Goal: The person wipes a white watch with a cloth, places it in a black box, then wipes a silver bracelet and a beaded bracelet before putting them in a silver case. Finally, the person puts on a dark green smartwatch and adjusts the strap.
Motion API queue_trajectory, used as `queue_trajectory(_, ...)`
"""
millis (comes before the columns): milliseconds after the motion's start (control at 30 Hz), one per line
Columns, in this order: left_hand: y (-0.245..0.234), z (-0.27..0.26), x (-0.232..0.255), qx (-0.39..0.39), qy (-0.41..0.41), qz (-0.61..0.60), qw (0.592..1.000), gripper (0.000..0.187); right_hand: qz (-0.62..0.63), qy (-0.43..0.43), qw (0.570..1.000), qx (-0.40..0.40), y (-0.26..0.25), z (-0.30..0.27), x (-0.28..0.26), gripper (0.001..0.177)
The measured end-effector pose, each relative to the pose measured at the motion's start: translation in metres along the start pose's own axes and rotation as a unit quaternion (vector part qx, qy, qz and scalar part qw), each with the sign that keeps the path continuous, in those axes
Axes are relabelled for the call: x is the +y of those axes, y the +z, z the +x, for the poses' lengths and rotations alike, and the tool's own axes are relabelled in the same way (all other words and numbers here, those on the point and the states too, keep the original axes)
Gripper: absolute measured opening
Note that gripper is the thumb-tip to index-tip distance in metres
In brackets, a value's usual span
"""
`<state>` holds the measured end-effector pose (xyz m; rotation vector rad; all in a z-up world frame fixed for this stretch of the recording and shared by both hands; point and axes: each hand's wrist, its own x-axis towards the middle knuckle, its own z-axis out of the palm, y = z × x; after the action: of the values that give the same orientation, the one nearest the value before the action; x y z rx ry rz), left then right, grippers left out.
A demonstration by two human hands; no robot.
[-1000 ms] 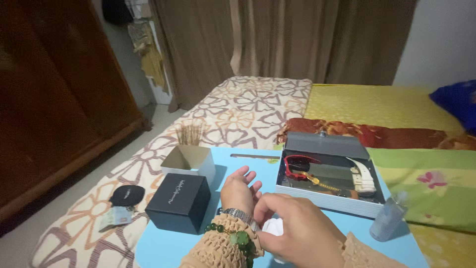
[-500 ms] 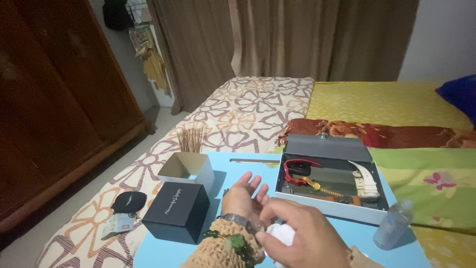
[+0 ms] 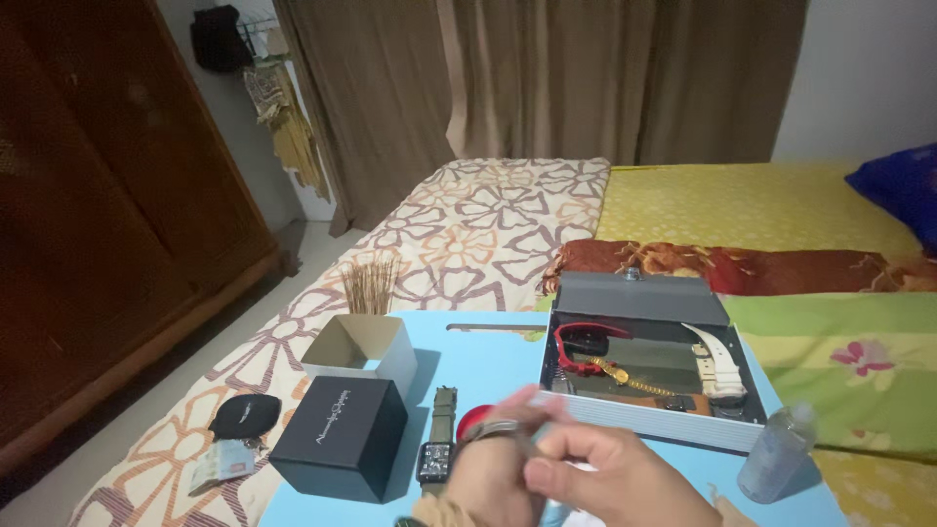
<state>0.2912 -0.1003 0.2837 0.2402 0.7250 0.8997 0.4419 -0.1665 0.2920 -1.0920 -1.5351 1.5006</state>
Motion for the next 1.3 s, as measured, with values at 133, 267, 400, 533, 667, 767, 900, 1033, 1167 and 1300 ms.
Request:
queue_trajectory(133,-0.004,-0.019,-0.002,-0.139,-0.085,0.138,0.977,0.047,-0.092,-0.109,0.989,0.024,-0.021,-0.007,0.021,0.025)
queue_trajectory(267,-0.013,-0.035,0.009,-0.253,-0.058,0.221,0.94,0.045,0.069,0.033,0.992,0.099,-0.04,-0.012,0.027,0.024)
queue_trajectory(400,-0.019,-0.043,0.007,-0.008,-0.057,0.312,0.948,0.041,0.07,0.067,0.988,0.118,-0.055,-0.029,0.011,0.025)
queue_trajectory(533,-0.013,-0.048,-0.007,0.013,-0.079,0.283,0.956,0.032,0.229,0.126,0.962,0.08,-0.039,-0.043,-0.01,0.031)
queue_trajectory(667,-0.005,-0.053,-0.01,-0.168,-0.067,0.264,0.947,0.043,0.218,0.138,0.964,0.068,-0.03,-0.048,-0.035,0.033)
queue_trajectory(767,-0.005,-0.064,-0.008,-0.213,-0.046,0.274,0.937,0.045,0.178,0.127,0.974,0.059,-0.035,-0.057,-0.045,0.033)
queue_trajectory(900,-0.003,-0.077,-0.008,-0.29,-0.022,0.241,0.926,0.036,0.087,0.115,0.987,0.065,-0.043,-0.063,-0.049,0.033)
queue_trajectory(1033,0.003,-0.091,-0.007,-0.277,-0.029,0.28,0.919,0.034,0.244,0.017,0.969,0.033,-0.053,-0.066,-0.058,0.031)
queue_trajectory(1167,0.009,-0.106,-0.003,-0.271,-0.005,0.293,0.917,0.034,0.236,0.028,0.963,0.126,-0.061,-0.067,-0.073,0.035)
queue_trajectory(1300,0.019,-0.116,-0.001,-0.241,0.05,0.354,0.902,0.027,0.257,-0.012,0.955,0.148,-0.042,-0.065,-0.083,0.025)
